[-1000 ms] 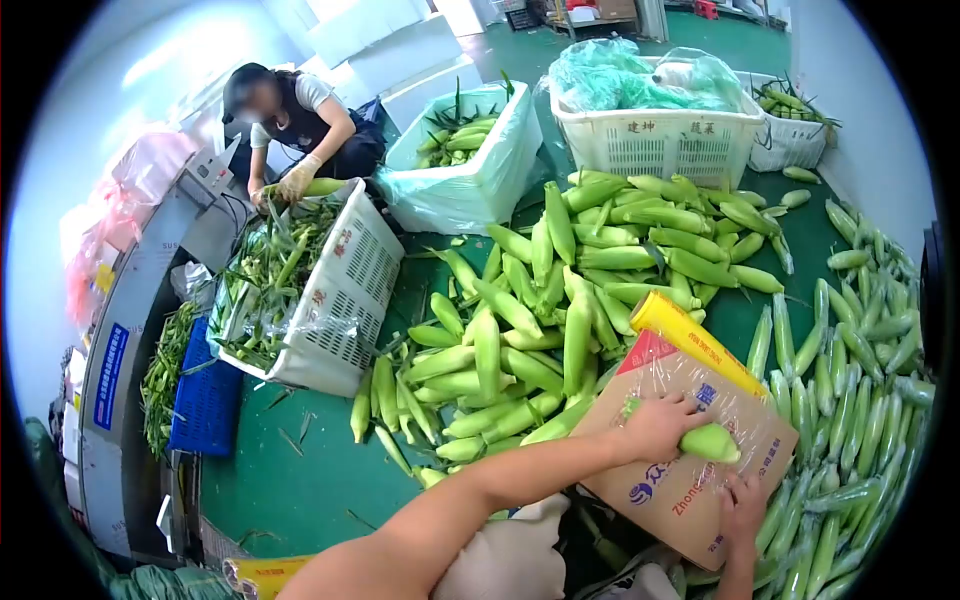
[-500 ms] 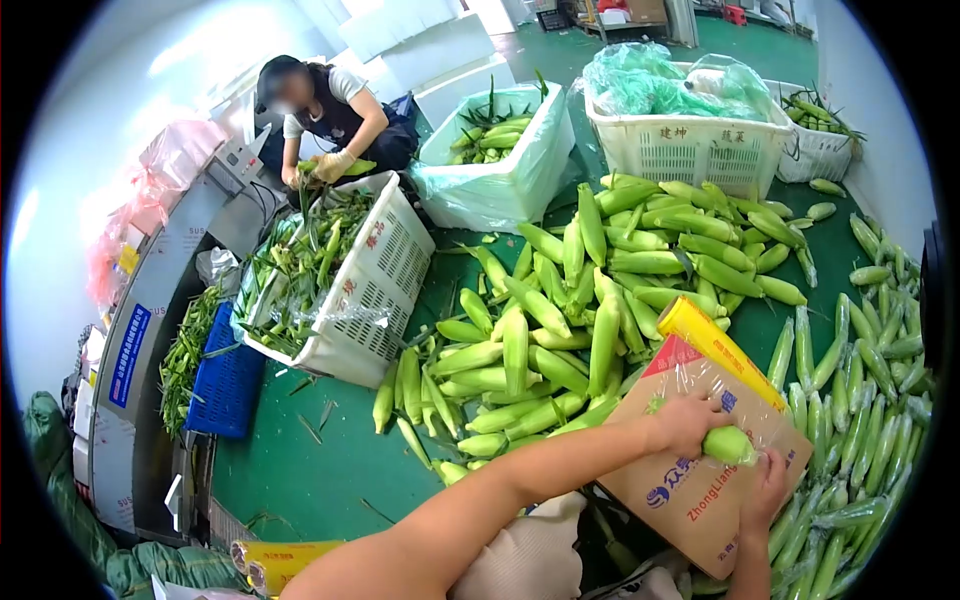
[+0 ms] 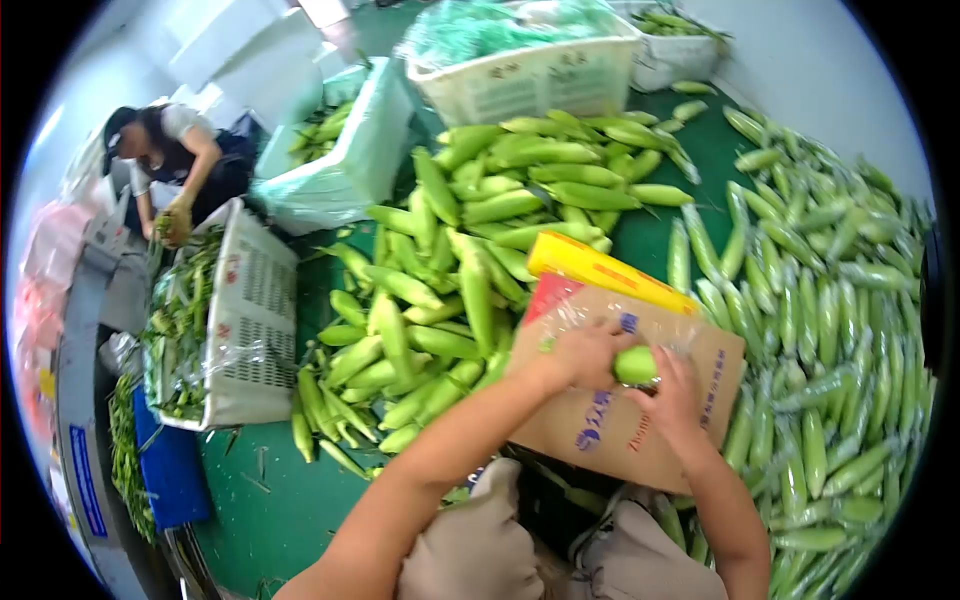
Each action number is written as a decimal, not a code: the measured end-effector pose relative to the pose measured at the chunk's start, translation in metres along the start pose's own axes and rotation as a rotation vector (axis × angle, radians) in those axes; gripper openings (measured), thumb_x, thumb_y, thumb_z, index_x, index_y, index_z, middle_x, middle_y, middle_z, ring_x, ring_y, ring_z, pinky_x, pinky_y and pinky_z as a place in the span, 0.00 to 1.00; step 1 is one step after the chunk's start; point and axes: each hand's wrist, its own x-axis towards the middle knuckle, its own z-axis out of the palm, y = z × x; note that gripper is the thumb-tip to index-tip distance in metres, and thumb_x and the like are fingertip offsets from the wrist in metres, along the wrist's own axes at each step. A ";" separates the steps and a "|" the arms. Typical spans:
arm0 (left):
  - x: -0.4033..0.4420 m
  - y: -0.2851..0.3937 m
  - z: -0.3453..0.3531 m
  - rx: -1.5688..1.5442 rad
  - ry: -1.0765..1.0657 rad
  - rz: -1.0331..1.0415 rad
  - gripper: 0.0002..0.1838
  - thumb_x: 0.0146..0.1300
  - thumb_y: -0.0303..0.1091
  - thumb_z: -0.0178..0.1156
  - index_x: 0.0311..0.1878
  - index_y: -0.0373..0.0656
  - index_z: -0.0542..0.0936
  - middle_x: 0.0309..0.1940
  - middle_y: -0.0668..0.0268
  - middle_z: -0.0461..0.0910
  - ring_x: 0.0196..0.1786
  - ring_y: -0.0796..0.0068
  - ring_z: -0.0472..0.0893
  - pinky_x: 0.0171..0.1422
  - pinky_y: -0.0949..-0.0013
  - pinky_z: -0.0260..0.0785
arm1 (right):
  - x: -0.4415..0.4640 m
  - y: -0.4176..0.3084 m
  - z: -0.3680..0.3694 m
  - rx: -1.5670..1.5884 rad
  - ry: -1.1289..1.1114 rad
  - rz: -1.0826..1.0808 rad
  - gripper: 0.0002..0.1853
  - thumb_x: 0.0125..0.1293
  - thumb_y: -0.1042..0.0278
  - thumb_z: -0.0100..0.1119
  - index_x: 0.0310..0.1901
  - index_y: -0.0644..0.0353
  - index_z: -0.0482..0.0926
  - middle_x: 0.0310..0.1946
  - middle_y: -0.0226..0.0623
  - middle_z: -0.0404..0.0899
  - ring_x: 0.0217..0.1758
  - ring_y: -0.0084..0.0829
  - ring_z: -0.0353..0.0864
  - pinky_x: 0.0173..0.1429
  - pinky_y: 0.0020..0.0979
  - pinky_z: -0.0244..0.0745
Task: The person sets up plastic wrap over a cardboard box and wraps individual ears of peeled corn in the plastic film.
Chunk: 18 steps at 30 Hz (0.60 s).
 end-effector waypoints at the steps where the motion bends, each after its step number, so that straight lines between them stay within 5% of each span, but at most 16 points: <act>1: 0.000 -0.001 -0.001 0.003 0.023 0.005 0.43 0.49 0.45 0.76 0.73 0.58 0.74 0.63 0.59 0.78 0.67 0.49 0.76 0.71 0.52 0.72 | 0.007 -0.004 -0.002 -0.057 -0.038 -0.034 0.49 0.48 0.53 0.84 0.71 0.58 0.71 0.65 0.46 0.74 0.68 0.50 0.73 0.72 0.49 0.67; 8: -0.031 -0.041 -0.004 -0.118 0.194 0.127 0.48 0.44 0.47 0.82 0.70 0.42 0.72 0.66 0.54 0.74 0.70 0.47 0.71 0.74 0.51 0.66 | 0.033 -0.012 -0.003 -0.306 -0.199 -0.133 0.47 0.49 0.50 0.82 0.73 0.40 0.72 0.58 0.42 0.75 0.66 0.48 0.72 0.69 0.52 0.66; 10: -0.069 -0.066 -0.005 -0.139 0.424 0.086 0.54 0.38 0.48 0.85 0.70 0.43 0.71 0.69 0.52 0.71 0.70 0.44 0.70 0.74 0.49 0.63 | 0.029 -0.006 0.005 -0.286 -0.102 -0.166 0.46 0.48 0.51 0.83 0.72 0.43 0.73 0.57 0.43 0.75 0.66 0.50 0.71 0.71 0.54 0.65; 13: -0.115 -0.074 0.019 -0.057 0.392 -0.077 0.61 0.44 0.52 0.82 0.80 0.45 0.62 0.72 0.51 0.67 0.69 0.43 0.69 0.75 0.49 0.61 | 0.024 0.005 0.015 -0.223 -0.074 -0.124 0.47 0.43 0.56 0.85 0.69 0.48 0.75 0.57 0.45 0.75 0.64 0.52 0.71 0.71 0.55 0.66; 14: -0.122 -0.075 0.027 -0.027 0.399 -0.116 0.59 0.51 0.53 0.78 0.83 0.46 0.59 0.71 0.52 0.68 0.67 0.45 0.69 0.74 0.49 0.62 | 0.024 0.006 0.013 -0.200 -0.087 -0.106 0.47 0.41 0.59 0.86 0.68 0.50 0.75 0.57 0.45 0.75 0.64 0.52 0.71 0.70 0.55 0.67; 18: -0.129 -0.076 0.035 0.069 0.542 -0.221 0.32 0.61 0.45 0.71 0.70 0.53 0.78 0.45 0.61 0.77 0.49 0.56 0.78 0.53 0.57 0.73 | 0.014 0.018 0.018 -0.149 0.033 -0.105 0.48 0.39 0.64 0.86 0.66 0.53 0.75 0.54 0.46 0.74 0.61 0.53 0.72 0.66 0.52 0.70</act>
